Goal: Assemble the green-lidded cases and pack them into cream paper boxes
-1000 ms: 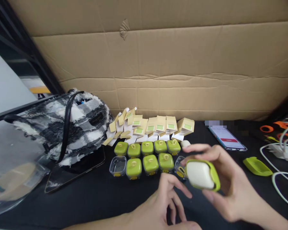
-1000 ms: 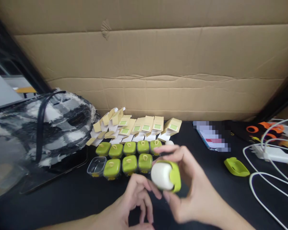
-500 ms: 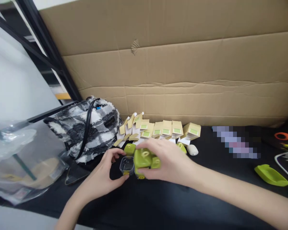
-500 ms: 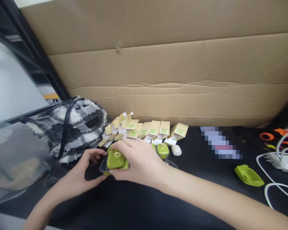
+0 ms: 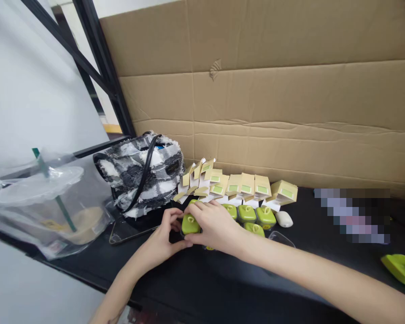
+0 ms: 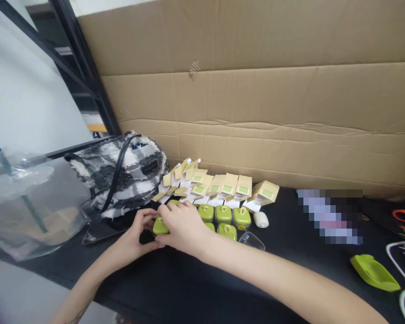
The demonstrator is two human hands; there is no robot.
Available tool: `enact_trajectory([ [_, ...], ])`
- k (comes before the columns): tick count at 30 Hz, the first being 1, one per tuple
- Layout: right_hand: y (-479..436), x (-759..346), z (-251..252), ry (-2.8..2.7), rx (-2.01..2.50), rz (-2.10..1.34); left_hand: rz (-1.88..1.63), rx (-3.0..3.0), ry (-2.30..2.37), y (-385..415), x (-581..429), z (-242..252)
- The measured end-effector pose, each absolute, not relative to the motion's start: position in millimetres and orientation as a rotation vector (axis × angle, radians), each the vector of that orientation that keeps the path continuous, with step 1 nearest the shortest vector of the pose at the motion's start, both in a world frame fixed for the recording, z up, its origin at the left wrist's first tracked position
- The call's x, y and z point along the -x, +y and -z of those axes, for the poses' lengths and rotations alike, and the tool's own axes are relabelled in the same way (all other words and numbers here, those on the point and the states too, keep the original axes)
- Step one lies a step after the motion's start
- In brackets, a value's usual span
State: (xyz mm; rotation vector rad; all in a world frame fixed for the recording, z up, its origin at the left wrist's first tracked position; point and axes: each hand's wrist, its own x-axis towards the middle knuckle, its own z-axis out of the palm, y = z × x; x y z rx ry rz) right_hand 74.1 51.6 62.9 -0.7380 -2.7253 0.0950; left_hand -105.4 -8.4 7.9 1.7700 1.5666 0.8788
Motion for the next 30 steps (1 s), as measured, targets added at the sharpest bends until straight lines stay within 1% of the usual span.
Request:
enact_trajectory([
  [18,49.8,-60.9,-60.0,-2.802,0.852,-0.055,-0.878,-1.715,1.574,-7.6,108.4,-5.4],
  [24,49.6,-54.0,-55.1,-2.789,0.740,-0.077,-0.923,-1.614,1.588,-4.0,107.7,-4.6],
  [27,46.5,-75.2,-69.8,-2.730,0.702,-0.113,-0.981,-1.636,1.607,-1.3,110.4,3.3],
  [30,42.0,-128.1,-97.0,-2.620,0.726,-0.156,-1.083,-1.714,1.604,0.9,118.2,13.4],
])
